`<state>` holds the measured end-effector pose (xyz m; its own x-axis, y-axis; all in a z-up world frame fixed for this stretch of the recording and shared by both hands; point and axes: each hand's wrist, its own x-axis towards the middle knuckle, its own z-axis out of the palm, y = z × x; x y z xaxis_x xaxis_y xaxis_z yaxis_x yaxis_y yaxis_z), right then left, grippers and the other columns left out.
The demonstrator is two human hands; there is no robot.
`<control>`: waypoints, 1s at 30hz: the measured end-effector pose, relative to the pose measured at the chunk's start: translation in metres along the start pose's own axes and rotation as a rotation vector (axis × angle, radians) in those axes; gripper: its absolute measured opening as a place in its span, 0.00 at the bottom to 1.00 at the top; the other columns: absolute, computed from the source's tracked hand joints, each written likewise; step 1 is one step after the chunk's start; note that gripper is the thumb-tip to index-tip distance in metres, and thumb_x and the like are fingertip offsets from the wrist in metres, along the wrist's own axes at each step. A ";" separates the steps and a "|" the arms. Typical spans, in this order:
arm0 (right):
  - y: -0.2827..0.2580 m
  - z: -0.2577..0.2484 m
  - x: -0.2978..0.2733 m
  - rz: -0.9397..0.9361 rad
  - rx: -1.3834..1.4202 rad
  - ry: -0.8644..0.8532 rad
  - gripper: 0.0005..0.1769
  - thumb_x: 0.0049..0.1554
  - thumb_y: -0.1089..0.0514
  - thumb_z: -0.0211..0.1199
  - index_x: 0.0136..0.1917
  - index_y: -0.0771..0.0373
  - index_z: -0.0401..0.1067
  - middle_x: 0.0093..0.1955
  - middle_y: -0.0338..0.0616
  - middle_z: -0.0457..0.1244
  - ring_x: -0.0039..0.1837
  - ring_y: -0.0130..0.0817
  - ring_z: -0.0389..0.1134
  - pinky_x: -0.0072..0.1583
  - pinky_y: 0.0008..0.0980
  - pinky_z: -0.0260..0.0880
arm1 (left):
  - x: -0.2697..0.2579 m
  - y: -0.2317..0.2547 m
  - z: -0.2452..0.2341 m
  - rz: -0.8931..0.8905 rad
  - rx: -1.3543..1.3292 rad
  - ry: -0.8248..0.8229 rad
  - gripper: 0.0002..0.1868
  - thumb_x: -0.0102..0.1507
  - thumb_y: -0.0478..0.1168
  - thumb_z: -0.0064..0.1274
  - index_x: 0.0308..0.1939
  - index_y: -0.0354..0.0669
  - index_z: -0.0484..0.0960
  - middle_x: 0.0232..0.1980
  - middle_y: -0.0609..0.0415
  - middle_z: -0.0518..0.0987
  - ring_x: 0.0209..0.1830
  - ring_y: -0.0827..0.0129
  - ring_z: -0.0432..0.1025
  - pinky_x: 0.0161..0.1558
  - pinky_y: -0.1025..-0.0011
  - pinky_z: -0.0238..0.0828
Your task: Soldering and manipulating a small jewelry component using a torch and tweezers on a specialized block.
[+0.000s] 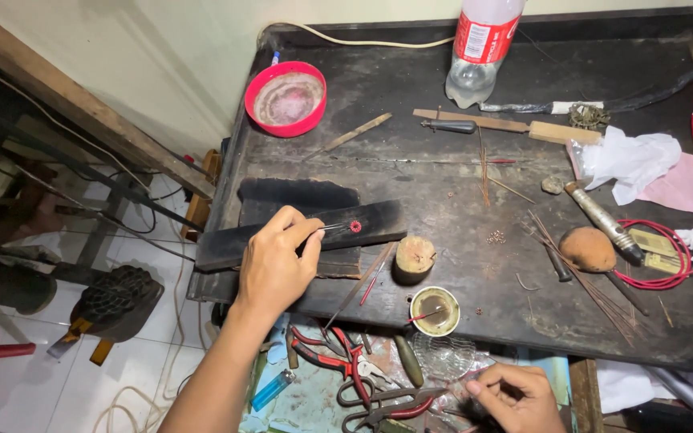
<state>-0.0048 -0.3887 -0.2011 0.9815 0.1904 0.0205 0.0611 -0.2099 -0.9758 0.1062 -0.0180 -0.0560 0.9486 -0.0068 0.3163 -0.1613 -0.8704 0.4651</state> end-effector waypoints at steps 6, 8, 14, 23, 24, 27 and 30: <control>0.001 0.001 0.000 0.004 0.011 -0.006 0.13 0.48 0.60 0.74 0.25 0.64 0.78 0.21 0.34 0.57 0.27 0.19 0.45 0.29 0.25 0.40 | -0.001 -0.004 0.001 -0.007 -0.032 -0.012 0.07 0.66 0.38 0.54 0.43 0.47 0.87 0.38 0.59 0.75 0.31 0.61 0.74 0.32 0.59 0.74; 0.002 0.001 -0.001 -0.003 0.013 -0.008 0.12 0.48 0.61 0.74 0.26 0.64 0.79 0.21 0.34 0.58 0.26 0.19 0.45 0.29 0.25 0.41 | -0.001 -0.004 0.001 -0.006 -0.036 -0.014 0.06 0.66 0.38 0.54 0.43 0.47 0.87 0.38 0.59 0.75 0.31 0.61 0.74 0.33 0.60 0.74; 0.006 0.001 0.001 0.041 -0.011 0.002 0.11 0.47 0.62 0.76 0.25 0.63 0.80 0.20 0.32 0.57 0.26 0.18 0.44 0.29 0.24 0.41 | 0.013 -0.008 -0.006 0.088 -0.082 0.057 0.05 0.65 0.36 0.53 0.39 0.46 0.85 0.37 0.58 0.77 0.33 0.62 0.75 0.36 0.63 0.72; 0.010 0.002 0.003 0.057 0.019 0.068 0.14 0.45 0.62 0.77 0.23 0.64 0.76 0.19 0.35 0.55 0.26 0.20 0.47 0.29 0.26 0.43 | 0.059 -0.032 -0.017 0.055 -0.130 0.229 0.06 0.62 0.36 0.56 0.37 0.42 0.89 0.36 0.55 0.82 0.33 0.67 0.75 0.33 0.70 0.68; 0.012 0.001 0.004 0.042 0.020 0.068 0.14 0.45 0.62 0.77 0.23 0.64 0.77 0.19 0.34 0.55 0.26 0.19 0.47 0.29 0.26 0.42 | 0.065 -0.036 -0.016 0.054 -0.119 0.256 0.06 0.62 0.36 0.56 0.37 0.41 0.88 0.36 0.54 0.81 0.32 0.66 0.74 0.35 0.69 0.68; 0.015 0.002 0.007 0.028 0.019 0.049 0.14 0.45 0.62 0.77 0.23 0.64 0.78 0.19 0.33 0.55 0.26 0.18 0.47 0.28 0.26 0.43 | 0.105 -0.067 -0.003 0.089 -0.053 0.363 0.08 0.64 0.37 0.54 0.35 0.41 0.88 0.34 0.51 0.81 0.32 0.61 0.74 0.36 0.63 0.69; 0.019 0.001 0.007 0.067 0.026 0.019 0.13 0.45 0.63 0.78 0.23 0.66 0.79 0.17 0.35 0.59 0.26 0.18 0.51 0.28 0.27 0.47 | 0.153 -0.113 0.021 -0.039 0.023 0.450 0.09 0.61 0.39 0.53 0.32 0.44 0.89 0.35 0.52 0.83 0.33 0.52 0.75 0.38 0.55 0.70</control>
<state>0.0032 -0.3899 -0.2195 0.9865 0.1583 -0.0414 -0.0097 -0.1961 -0.9805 0.2752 0.0691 -0.0781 0.7401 0.2369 0.6293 -0.1169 -0.8763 0.4673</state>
